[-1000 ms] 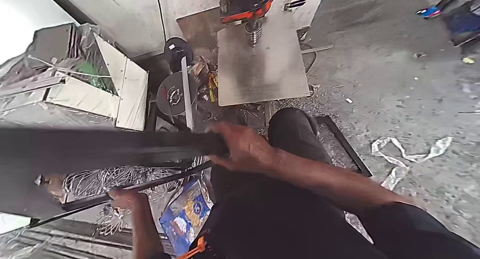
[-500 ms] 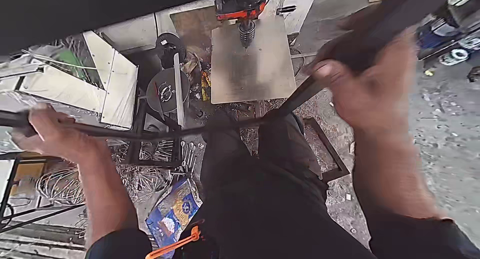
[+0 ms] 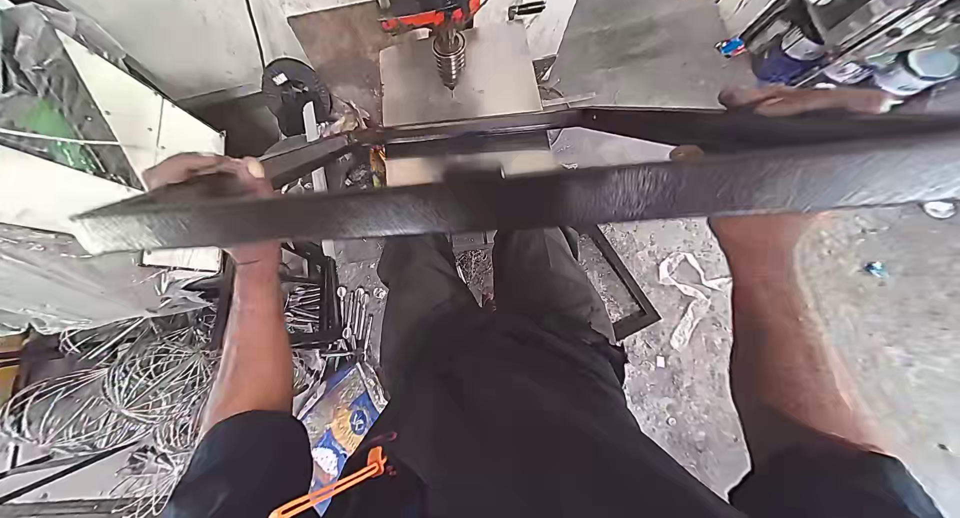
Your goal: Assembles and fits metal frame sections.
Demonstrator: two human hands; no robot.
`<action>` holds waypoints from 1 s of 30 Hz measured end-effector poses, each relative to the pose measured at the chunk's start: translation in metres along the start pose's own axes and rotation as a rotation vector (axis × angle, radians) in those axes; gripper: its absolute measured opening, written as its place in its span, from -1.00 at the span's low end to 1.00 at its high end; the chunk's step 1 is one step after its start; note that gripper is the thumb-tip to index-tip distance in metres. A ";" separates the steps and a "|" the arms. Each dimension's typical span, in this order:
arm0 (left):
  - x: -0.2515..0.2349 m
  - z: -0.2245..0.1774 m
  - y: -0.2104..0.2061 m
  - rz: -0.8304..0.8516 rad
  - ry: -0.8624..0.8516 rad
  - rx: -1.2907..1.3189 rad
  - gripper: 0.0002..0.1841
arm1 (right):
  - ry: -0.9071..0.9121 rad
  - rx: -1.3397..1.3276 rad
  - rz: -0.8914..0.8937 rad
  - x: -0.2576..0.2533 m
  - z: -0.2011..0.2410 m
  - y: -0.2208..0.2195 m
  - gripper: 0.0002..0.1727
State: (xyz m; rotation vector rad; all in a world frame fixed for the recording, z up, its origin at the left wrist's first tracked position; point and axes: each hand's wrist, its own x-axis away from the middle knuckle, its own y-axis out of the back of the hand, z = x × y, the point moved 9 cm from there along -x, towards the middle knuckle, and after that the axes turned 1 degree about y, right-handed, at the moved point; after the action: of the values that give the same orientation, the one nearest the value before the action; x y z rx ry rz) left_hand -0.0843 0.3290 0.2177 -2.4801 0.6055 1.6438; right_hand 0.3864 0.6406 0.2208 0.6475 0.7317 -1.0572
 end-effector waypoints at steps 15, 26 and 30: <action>0.226 -0.002 0.020 0.474 0.376 -0.515 -0.38 | -0.569 0.556 0.504 0.168 -0.081 0.019 -0.52; 0.260 0.131 0.037 0.729 0.970 -0.765 -0.61 | -0.567 0.852 0.387 0.192 -0.092 0.056 -0.46; 0.230 0.217 0.036 0.762 1.145 -0.925 -0.47 | -0.570 0.743 0.236 0.173 -0.072 0.053 -0.23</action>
State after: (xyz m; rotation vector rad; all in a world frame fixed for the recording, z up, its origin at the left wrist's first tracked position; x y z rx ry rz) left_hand -0.2075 0.3002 -0.0739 -4.2244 1.1658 0.2693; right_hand 0.4731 0.6239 0.0474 0.9702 -0.2578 -1.2096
